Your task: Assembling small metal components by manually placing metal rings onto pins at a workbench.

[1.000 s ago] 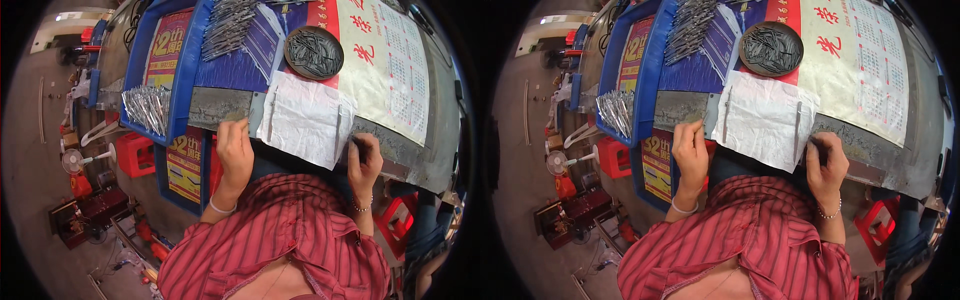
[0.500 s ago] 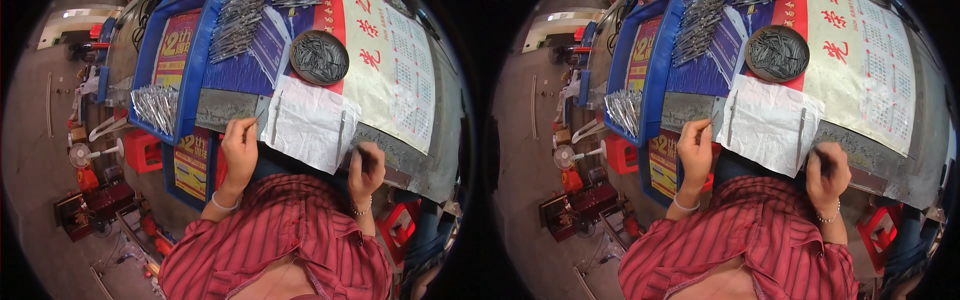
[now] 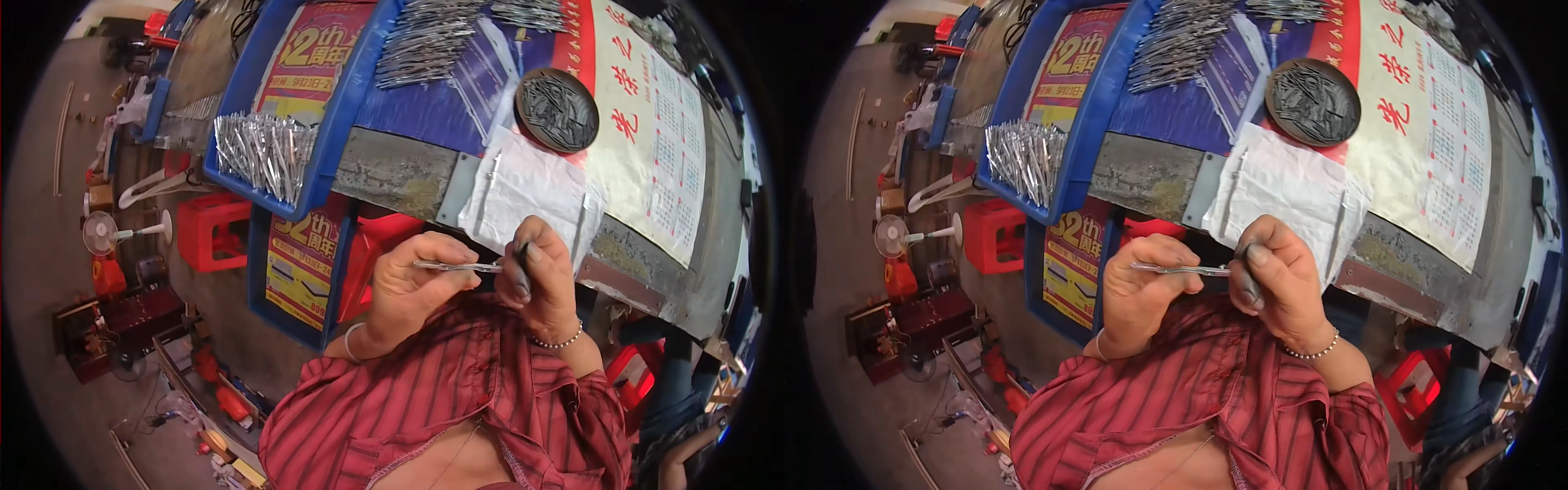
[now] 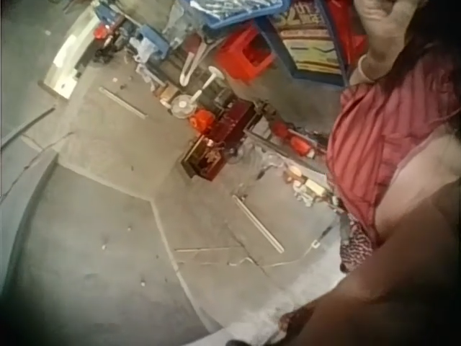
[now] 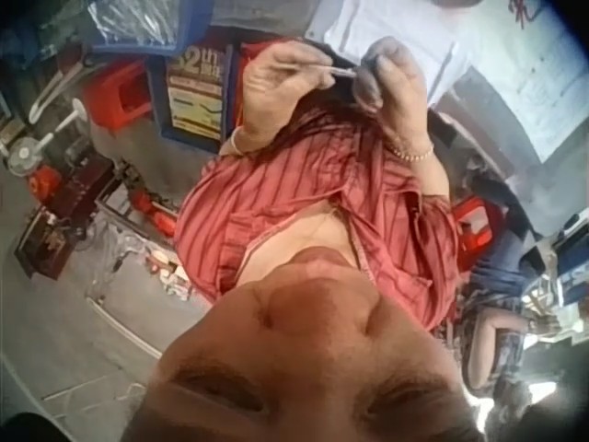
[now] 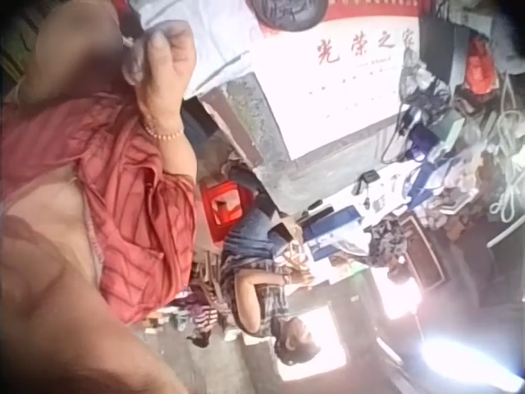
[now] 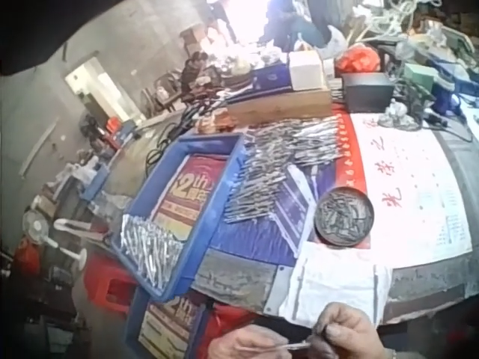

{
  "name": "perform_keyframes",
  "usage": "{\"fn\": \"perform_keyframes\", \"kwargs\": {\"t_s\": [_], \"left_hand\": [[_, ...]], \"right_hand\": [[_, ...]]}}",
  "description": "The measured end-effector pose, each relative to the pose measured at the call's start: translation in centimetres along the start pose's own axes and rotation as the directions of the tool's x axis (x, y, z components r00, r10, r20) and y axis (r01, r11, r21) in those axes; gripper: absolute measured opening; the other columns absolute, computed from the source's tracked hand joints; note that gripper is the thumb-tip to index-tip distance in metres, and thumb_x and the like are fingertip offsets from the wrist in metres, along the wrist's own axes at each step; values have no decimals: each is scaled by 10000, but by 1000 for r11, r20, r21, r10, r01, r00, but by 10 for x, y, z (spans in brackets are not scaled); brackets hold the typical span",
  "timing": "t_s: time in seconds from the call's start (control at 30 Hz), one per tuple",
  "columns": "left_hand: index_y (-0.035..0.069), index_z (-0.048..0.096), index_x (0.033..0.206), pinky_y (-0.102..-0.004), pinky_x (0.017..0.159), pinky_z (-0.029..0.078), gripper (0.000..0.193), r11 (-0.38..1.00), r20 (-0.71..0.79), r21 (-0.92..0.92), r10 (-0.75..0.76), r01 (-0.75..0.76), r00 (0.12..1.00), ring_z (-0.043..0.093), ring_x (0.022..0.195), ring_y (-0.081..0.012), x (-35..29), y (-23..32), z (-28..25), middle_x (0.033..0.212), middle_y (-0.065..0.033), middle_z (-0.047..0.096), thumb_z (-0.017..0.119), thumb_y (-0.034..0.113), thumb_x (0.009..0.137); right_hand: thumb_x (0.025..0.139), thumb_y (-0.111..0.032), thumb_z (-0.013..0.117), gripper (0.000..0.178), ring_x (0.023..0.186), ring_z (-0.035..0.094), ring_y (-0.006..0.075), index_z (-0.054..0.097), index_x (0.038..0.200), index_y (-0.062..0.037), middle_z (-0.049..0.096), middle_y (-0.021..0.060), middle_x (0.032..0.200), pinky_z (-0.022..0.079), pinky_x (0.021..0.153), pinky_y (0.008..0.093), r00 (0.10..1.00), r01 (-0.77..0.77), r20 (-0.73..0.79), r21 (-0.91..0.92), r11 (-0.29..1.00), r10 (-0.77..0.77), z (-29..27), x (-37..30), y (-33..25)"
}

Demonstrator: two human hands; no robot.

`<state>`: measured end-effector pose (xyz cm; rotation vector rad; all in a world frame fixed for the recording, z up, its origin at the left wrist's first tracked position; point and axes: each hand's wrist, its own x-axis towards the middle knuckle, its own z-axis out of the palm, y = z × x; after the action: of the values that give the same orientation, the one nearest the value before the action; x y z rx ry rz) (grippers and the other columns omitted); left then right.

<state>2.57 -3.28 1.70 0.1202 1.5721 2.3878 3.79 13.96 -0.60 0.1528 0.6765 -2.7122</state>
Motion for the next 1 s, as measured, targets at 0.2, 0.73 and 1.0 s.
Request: {"fn": "perform_keyframes", "kwargs": {"t_s": [0.2, 0.73, 1.0], "left_hand": [[-27, 551, 936, -263, 630, 484, 84, 745, 72, 364, 576, -559, 814, 595, 706, -167, 19, 50, -39, 850, -139, 582, 484, -3, 892], [-23, 497, 965, -287, 658, 537, 148, 982, -98, -78, 163, -171, 982, 650, 731, -207, 35, 3, -41, 922, -163, 602, 437, 112, 953], [-22, 570, 949, -192, 634, 492, 81, 944, 150, 121, -323, 307, 934, 595, 721, -81, -5, -14, -28, 885, -70, 617, 532, -8, 879]], "right_hand": [[828, -279, 633, 512, 700, 559, 179, 372, 1185, -21, 500, 201, 1113, 469, 590, 250, 983, 91, 166, -69, 993, -79, 5, 17, 16], [941, -202, 461, 219, 736, 502, 87, 514, 939, 10, 554, 36, 804, 413, 676, 213, 993, -86, -114, -704, 705, 7, -1, -7, 9], [969, -282, 382, 418, 498, 422, 164, 483, 692, 15, 448, 92, 568, 344, 486, 297, 991, 87, 34, -895, 438, -128, -8, -6, 3]]}}
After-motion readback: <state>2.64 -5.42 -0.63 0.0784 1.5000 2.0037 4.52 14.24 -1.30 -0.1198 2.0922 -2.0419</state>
